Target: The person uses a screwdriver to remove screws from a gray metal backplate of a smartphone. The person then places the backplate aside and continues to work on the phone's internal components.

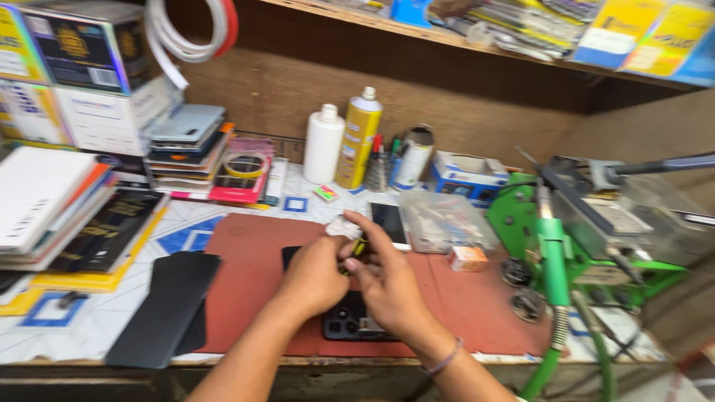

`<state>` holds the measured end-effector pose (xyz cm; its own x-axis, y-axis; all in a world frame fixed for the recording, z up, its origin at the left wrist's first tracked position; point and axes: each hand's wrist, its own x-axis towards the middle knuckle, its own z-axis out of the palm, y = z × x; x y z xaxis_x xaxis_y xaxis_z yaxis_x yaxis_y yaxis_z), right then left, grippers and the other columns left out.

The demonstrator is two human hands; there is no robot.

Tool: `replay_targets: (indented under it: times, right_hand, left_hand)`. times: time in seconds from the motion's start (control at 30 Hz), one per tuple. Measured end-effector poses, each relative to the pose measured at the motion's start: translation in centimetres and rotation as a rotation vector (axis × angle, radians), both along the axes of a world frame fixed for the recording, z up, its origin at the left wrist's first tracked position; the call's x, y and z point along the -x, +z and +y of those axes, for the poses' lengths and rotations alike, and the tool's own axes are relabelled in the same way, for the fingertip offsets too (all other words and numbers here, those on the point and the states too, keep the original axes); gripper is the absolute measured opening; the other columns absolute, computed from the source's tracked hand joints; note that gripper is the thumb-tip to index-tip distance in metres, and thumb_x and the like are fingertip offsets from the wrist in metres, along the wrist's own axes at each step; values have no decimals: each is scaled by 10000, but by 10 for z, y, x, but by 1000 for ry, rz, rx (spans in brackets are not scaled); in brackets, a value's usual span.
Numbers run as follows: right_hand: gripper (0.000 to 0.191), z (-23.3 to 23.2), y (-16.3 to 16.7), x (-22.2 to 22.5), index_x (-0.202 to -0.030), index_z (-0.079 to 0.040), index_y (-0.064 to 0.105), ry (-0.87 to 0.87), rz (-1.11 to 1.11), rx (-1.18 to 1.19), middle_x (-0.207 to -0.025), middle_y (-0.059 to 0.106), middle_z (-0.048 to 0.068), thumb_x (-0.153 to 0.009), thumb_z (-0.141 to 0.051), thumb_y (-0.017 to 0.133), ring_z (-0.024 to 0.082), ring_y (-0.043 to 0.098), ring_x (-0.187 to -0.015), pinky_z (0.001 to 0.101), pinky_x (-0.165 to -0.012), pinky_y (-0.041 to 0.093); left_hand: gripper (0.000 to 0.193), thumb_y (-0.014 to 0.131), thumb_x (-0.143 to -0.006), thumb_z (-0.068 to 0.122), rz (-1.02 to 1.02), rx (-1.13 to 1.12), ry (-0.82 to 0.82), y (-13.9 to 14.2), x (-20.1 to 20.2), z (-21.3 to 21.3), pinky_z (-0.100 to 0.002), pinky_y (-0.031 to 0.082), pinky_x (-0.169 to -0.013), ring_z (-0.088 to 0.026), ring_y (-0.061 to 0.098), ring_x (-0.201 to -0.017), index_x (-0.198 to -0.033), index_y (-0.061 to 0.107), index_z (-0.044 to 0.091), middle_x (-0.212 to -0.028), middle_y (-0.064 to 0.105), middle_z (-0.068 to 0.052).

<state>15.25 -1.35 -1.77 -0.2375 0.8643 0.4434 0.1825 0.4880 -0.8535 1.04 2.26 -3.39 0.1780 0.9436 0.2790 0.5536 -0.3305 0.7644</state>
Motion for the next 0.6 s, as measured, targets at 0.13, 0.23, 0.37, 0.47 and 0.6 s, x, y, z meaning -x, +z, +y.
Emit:
replay_targets:
  times: [0.13,0.23,0.37,0.47,0.6]
  right_hand:
    - [524,-7,-2,12,-1464,-172,532,-15,-16,-100,-1067,643,29,-981,1,638,90,628,-982,256,-839,557]
    - [421,-16,-1,24,-1378,-141,635,-128,-142,-311,-1059,633,52,-985,5,680,120,637,-940,282,-763,574]
    - [419,-21,7,30,-1341,-151,681,-214,-236,-354,-1038,637,65,-952,-2,722,121,663,-850,275,-751,580]
    - [503,-18,12,30,-1397,-153,627,-160,-168,-272,-1083,665,60,-928,23,680,112,662,-890,273,-755,578]
    - [521,-11,10,30,-1429,-134,585,-79,-83,-150,-1113,697,63,-944,55,599,104,674,-961,270,-824,585]
  left_hand:
    - [295,739,-760,105,-44,-3,-22,-2,12,10,-454,558,-812,-345,736,-949,-1053,741,72,-968,759,-186]
    - [231,681,-806,86,-119,144,-26,-4,22,13,-455,587,-758,-333,782,-837,-1020,765,66,-880,785,-188]
    - [175,664,-844,72,-125,240,109,-3,24,7,-455,591,-736,-316,800,-771,-987,764,68,-809,793,-184]
    - [186,694,-822,58,-98,25,218,-5,16,0,-461,557,-778,-342,740,-859,-999,749,66,-857,762,-184]
    - [280,671,-804,37,-238,-114,266,-10,4,-5,-467,555,-789,-358,729,-906,-1079,718,59,-920,757,-165]
